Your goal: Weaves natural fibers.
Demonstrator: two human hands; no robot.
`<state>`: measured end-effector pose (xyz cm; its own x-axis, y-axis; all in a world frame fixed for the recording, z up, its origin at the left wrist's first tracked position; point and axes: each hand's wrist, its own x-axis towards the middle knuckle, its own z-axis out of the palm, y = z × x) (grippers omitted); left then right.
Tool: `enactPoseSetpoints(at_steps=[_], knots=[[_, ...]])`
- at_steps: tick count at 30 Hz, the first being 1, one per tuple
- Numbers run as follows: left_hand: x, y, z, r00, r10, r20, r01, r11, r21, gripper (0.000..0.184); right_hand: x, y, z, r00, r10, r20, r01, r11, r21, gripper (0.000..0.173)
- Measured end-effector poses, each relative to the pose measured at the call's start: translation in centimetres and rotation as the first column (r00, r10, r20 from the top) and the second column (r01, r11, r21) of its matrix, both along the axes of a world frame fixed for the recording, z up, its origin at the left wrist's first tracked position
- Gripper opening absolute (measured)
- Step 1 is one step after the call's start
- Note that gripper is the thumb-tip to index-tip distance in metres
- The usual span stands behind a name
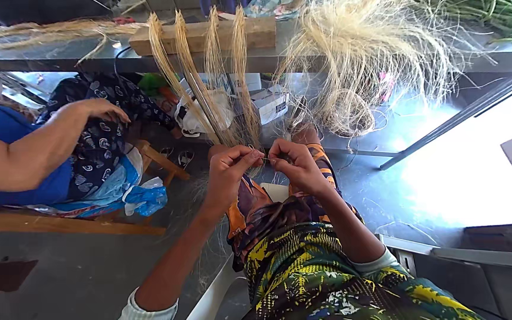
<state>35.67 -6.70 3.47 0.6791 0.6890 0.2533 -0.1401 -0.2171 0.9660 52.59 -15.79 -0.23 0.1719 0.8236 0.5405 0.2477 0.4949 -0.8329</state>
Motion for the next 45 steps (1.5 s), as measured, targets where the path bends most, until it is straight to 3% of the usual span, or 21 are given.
enactPoseSetpoints(at_steps=[8,19,28,34,39,41,45], knots=[[0.2,0.2,-0.5,1.000,0.016,0.016,-0.017,0.999,0.038,0.017,0.1,0.0,0.0,0.997,-0.016,0.075,0.016,1.000,0.001,0.011],[0.3,0.2,-0.7,0.997,0.055,-0.063,-0.051,0.997,0.066,0.013,0.2,-0.1,-0.1,0.998,-0.040,0.046,0.041,0.999,-0.027,0.010],[0.6,-0.1,-1.8,0.966,-0.113,-0.232,0.139,0.986,0.096,0.008,1.3,-1.1,-0.2,0.998,-0.054,0.009,0.055,0.994,-0.095,0.009],[0.9,-0.5,-2.3,0.964,-0.087,-0.250,0.133,0.976,0.173,0.007,1.9,-1.8,-0.6,0.988,-0.074,0.133,0.087,0.992,-0.093,0.005],[1.3,-0.1,-4.1,0.970,-0.148,-0.193,0.191,0.956,0.224,0.007,2.5,-3.0,-0.7,0.985,-0.057,0.164,0.084,0.983,-0.161,0.020],[1.2,-0.2,-4.3,0.962,-0.161,-0.220,0.212,0.949,0.233,0.010,4.0,-3.8,-0.1,0.980,-0.113,0.161,0.139,0.977,-0.162,0.024],[0.5,0.6,-4.8,0.936,-0.235,-0.263,0.291,0.936,0.198,0.017,10.4,-6.5,3.1,0.874,-0.447,0.190,0.454,0.891,0.004,0.018]])
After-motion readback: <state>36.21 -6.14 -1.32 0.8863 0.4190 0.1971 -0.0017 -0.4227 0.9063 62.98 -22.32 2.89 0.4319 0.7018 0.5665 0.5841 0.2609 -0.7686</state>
